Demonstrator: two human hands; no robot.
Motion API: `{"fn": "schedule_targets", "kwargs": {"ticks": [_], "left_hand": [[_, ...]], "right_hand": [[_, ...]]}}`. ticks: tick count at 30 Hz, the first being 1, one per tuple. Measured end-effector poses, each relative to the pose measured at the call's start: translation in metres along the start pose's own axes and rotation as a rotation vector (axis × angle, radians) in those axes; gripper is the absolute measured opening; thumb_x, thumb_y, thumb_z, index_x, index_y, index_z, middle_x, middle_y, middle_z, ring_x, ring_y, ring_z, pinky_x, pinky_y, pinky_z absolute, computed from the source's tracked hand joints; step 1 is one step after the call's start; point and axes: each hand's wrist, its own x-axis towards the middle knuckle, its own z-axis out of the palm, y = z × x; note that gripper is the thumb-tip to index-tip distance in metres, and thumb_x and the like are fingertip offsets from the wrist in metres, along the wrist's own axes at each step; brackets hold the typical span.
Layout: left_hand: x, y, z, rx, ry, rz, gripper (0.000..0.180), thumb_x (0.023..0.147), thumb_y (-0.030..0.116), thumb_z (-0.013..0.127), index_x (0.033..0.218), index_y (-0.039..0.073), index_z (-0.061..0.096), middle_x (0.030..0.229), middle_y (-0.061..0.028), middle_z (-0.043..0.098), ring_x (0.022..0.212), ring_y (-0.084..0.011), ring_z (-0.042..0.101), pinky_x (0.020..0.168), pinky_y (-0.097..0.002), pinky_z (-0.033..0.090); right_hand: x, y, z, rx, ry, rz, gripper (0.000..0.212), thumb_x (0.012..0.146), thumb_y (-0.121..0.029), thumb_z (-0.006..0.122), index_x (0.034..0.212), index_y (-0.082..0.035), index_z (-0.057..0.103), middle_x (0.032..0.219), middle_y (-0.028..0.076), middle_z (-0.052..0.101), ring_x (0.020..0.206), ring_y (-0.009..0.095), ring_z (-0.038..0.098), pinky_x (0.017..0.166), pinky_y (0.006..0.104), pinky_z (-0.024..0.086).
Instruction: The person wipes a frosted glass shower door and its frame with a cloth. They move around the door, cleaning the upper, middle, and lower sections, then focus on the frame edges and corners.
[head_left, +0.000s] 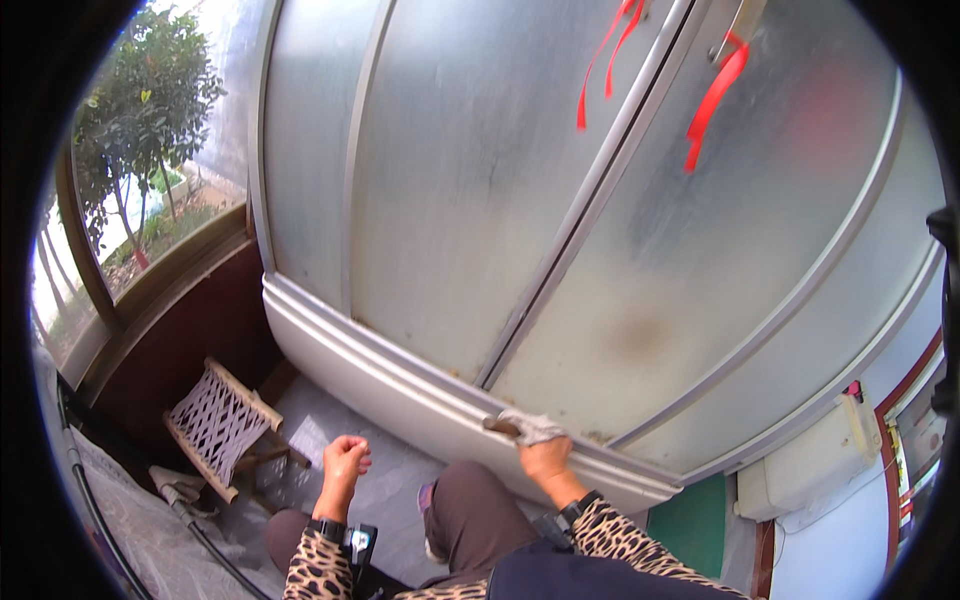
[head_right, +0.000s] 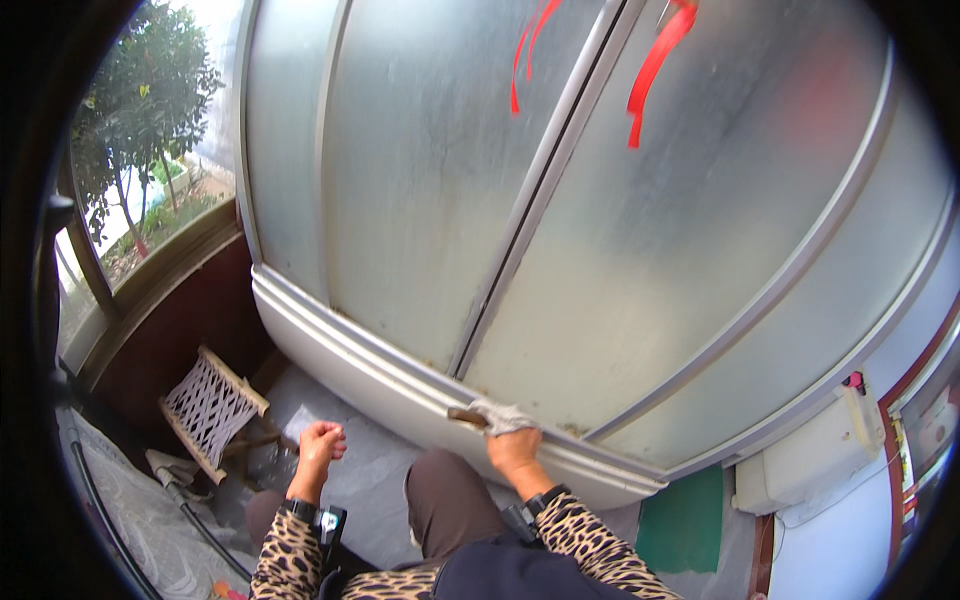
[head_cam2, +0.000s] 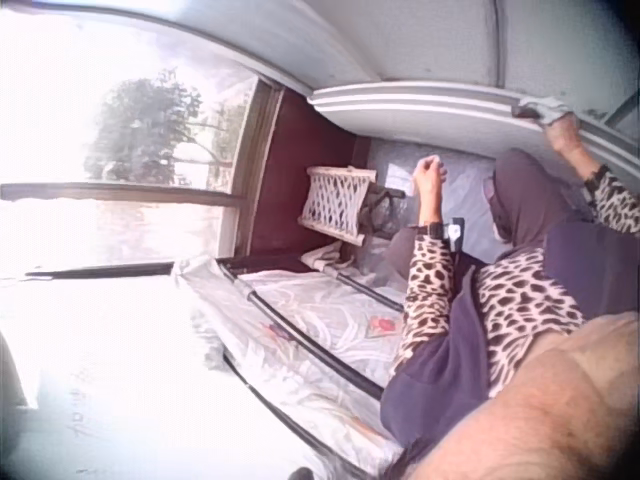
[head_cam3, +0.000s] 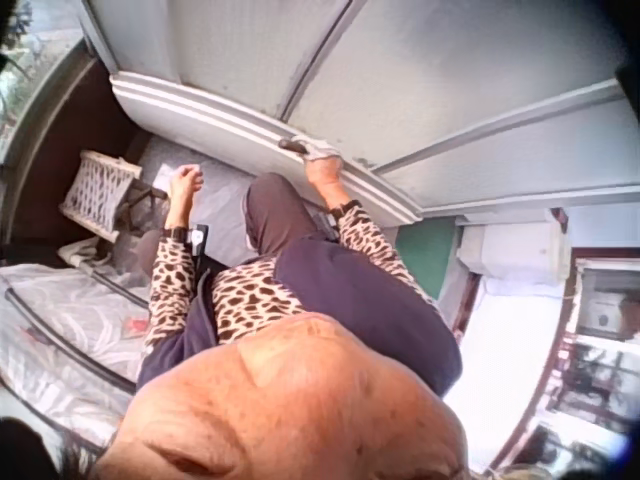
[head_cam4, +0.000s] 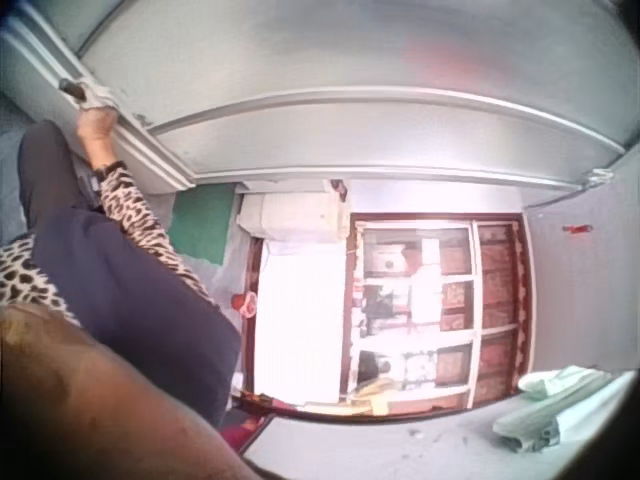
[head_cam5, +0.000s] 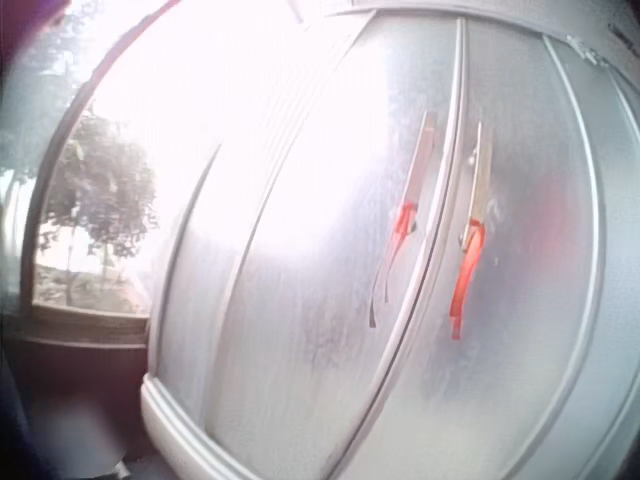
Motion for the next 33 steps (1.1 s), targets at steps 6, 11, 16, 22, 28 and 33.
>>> {"fn": "schedule_targets", "kwargs": {"ticks": [6, 11, 16, 22, 28, 33], "left_hand": [[0.004, -0.001, -0.007, -0.039, 0.020, 0.018, 0.013, 0.086, 0.013, 0.062, 0.091, 0.001, 0.063, 0.078, -0.0067, 0.064, 0.059, -0.0132, 0.060, 0.050, -0.0244, 0.047], [0.001, 0.002, -0.006, -0.058, 0.045, 0.021, 0.011, 0.084, 0.010, 0.062, 0.089, 0.000, 0.062, 0.075, -0.0075, 0.063, 0.057, -0.0131, 0.058, 0.047, -0.0245, 0.047], [-0.002, 0.006, -0.002, -0.161, -0.026, 0.037, 0.008, 0.083, 0.008, 0.061, 0.086, 0.000, 0.061, 0.070, -0.0059, 0.059, 0.051, -0.0121, 0.053, 0.043, -0.0239, 0.042], [-0.012, 0.003, -0.005, -0.201, -0.050, 0.129, 0.012, 0.085, 0.011, 0.063, 0.086, -0.001, 0.061, 0.061, -0.0029, 0.054, 0.048, -0.0108, 0.048, 0.041, -0.0254, 0.037], [-0.034, 0.030, -0.008, -0.061, 0.021, -0.015, 0.015, 0.087, 0.018, 0.063, 0.095, 0.006, 0.064, 0.082, -0.0024, 0.064, 0.064, -0.0096, 0.059, 0.056, -0.0221, 0.046], [-0.044, 0.048, -0.003, -0.034, 0.009, -0.032, 0.016, 0.088, 0.019, 0.062, 0.097, 0.006, 0.064, 0.084, -0.0019, 0.064, 0.066, -0.0083, 0.059, 0.059, -0.0211, 0.047]], "right_hand": [[0.020, -0.018, -0.015, 0.240, -0.043, -0.016, 0.028, 0.073, -0.020, 0.068, 0.102, -0.021, 0.066, 0.088, 0.008, 0.066, 0.084, 0.031, 0.064, 0.072, 0.0400, 0.051], [0.074, -0.012, -0.085, 0.391, 0.337, -0.143, 0.029, 0.075, -0.019, 0.074, 0.101, -0.011, 0.062, 0.091, 0.006, 0.065, 0.086, 0.024, 0.065, 0.075, 0.0344, 0.051], [0.113, -0.023, -0.128, 0.795, 0.079, -0.229, 0.054, 0.084, -0.020, 0.073, 0.131, -0.008, 0.048, 0.116, 0.008, 0.060, 0.107, 0.022, 0.057, 0.094, 0.0360, 0.044], [0.109, -0.020, -0.094, 0.783, -0.157, -0.088, 0.040, 0.084, -0.023, 0.073, 0.117, -0.003, 0.060, 0.109, 0.005, 0.064, 0.099, 0.017, 0.061, 0.086, 0.0334, 0.050], [0.055, 0.051, -0.071, 0.383, -0.190, 0.062, 0.036, 0.084, -0.022, 0.072, 0.110, 0.000, 0.063, 0.102, 0.009, 0.067, 0.094, 0.021, 0.063, 0.084, 0.0354, 0.049], [0.023, 0.066, -0.057, 0.468, -0.305, 0.082, 0.030, 0.082, -0.017, 0.071, 0.107, -0.001, 0.065, 0.099, 0.010, 0.067, 0.092, 0.021, 0.063, 0.082, 0.0351, 0.049]]}}
